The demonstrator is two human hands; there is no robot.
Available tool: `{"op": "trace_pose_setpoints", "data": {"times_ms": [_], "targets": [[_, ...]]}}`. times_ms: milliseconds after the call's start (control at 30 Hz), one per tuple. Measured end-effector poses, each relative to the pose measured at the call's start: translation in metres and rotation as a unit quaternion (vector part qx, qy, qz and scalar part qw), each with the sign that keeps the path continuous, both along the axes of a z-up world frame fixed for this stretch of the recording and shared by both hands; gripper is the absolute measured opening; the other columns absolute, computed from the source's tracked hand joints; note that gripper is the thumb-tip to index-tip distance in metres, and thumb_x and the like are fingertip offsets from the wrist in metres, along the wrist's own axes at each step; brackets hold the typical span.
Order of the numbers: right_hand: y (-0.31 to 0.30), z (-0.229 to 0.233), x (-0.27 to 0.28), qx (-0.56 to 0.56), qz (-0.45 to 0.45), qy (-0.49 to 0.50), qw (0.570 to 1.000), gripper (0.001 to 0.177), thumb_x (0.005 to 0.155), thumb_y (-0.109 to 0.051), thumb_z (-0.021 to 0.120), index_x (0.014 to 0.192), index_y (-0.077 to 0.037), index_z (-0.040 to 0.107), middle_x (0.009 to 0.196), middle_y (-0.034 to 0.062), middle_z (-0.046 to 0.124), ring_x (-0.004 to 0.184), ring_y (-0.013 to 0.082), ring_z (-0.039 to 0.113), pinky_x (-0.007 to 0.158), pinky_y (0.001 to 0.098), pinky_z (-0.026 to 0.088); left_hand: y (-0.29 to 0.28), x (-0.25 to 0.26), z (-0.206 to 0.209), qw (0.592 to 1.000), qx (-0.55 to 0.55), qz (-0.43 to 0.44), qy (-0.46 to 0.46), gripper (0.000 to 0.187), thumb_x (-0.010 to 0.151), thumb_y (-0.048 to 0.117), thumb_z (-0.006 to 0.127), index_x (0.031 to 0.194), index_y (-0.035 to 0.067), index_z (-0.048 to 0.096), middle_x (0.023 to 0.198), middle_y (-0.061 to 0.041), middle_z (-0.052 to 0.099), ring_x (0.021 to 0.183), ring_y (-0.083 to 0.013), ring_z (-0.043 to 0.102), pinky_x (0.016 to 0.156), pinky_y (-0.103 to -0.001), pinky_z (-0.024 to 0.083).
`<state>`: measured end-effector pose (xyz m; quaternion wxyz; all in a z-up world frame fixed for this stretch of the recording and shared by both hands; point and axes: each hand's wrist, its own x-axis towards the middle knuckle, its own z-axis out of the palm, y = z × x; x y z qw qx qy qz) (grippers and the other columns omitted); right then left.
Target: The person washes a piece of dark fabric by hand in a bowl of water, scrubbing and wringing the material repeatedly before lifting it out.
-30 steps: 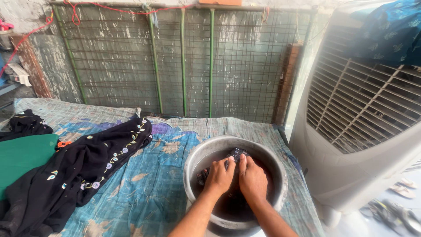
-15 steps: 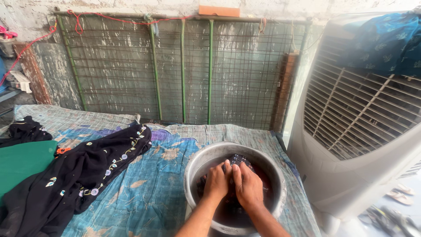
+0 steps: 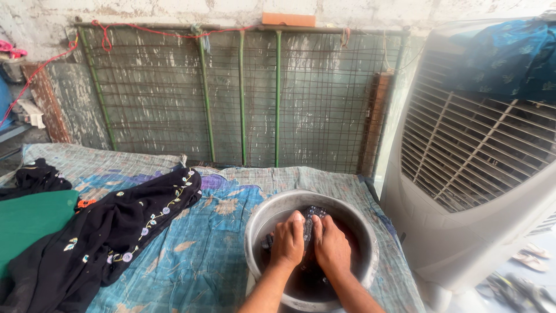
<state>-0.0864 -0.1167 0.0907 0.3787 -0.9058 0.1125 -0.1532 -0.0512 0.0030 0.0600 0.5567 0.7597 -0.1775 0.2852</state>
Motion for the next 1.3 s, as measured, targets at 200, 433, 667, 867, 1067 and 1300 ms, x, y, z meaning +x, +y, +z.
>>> {"op": "trace_pose_setpoints", "data": {"times_ms": [200,433,667,867,1067,1300], "targets": [[-0.002,0.000,0.002,0.113,0.132,-0.066,0.982,0.069,0.079,-0.063,0.068,0.128,-0.014,0.060,0.120,0.0207,0.073,0.118,0.0359,0.067,0.099,0.0438,0.050,0.009,0.020,-0.008,0.990,-0.096,0.084,0.065,0.055,0.105,0.039,0.035,0.095,-0.001,0.071,0.093,-0.023,0.076,0.089,-0.0400,0.073,0.081,-0.046,0.054],[-0.020,-0.020,0.018,0.086,0.146,0.047,0.985,0.109,0.058,-0.064,0.097,0.131,0.006,0.060,0.125,0.0239,0.071,0.121,0.0285,0.071,0.105,0.0376,0.051,0.018,0.020,-0.008,0.965,-0.187,0.179,0.045,0.059,0.107,0.040,0.034,0.098,-0.004,0.071,0.097,-0.022,0.077,0.093,-0.0365,0.072,0.085,-0.042,0.053],[-0.020,0.008,-0.005,0.133,0.185,0.144,0.963,0.103,0.051,-0.057,0.090,0.134,-0.003,0.061,0.103,0.0231,0.083,0.098,0.0343,0.084,0.088,0.0404,0.063,0.026,0.019,0.008,0.940,-0.242,0.236,0.041,0.063,0.108,0.045,0.035,0.107,-0.007,0.071,0.103,-0.024,0.076,0.096,-0.0373,0.072,0.086,-0.042,0.054],[-0.048,-0.006,-0.006,-0.121,0.166,0.095,0.974,0.100,0.061,-0.063,0.090,0.138,-0.010,0.056,0.116,0.0165,0.073,0.114,0.0326,0.070,0.096,0.0423,0.055,0.024,-0.011,0.047,0.900,-0.318,0.172,0.242,0.061,0.102,0.047,0.034,0.114,-0.002,0.069,0.105,-0.020,0.073,0.083,-0.0407,0.072,0.064,-0.053,0.060],[-0.054,-0.002,-0.016,-0.179,0.168,0.165,0.955,0.088,0.066,-0.060,0.087,0.133,-0.012,0.056,0.113,0.0159,0.073,0.115,0.0331,0.068,0.097,0.0432,0.054,0.031,0.010,0.017,0.910,-0.286,0.276,0.118,0.058,0.109,0.046,0.037,0.105,-0.002,0.069,0.096,-0.021,0.073,0.086,-0.0383,0.069,0.075,-0.046,0.057],[-0.067,-0.036,0.010,-0.003,0.185,-0.051,0.981,0.052,0.088,-0.035,0.072,0.128,-0.003,0.062,0.115,0.0205,0.072,0.108,0.0370,0.070,0.091,0.0415,0.055,0.013,-0.016,0.039,0.936,0.005,0.313,-0.162,0.027,0.102,0.018,0.051,0.123,0.007,0.063,0.127,-0.015,0.065,0.122,-0.0337,0.060,0.105,-0.047,0.043]]}}
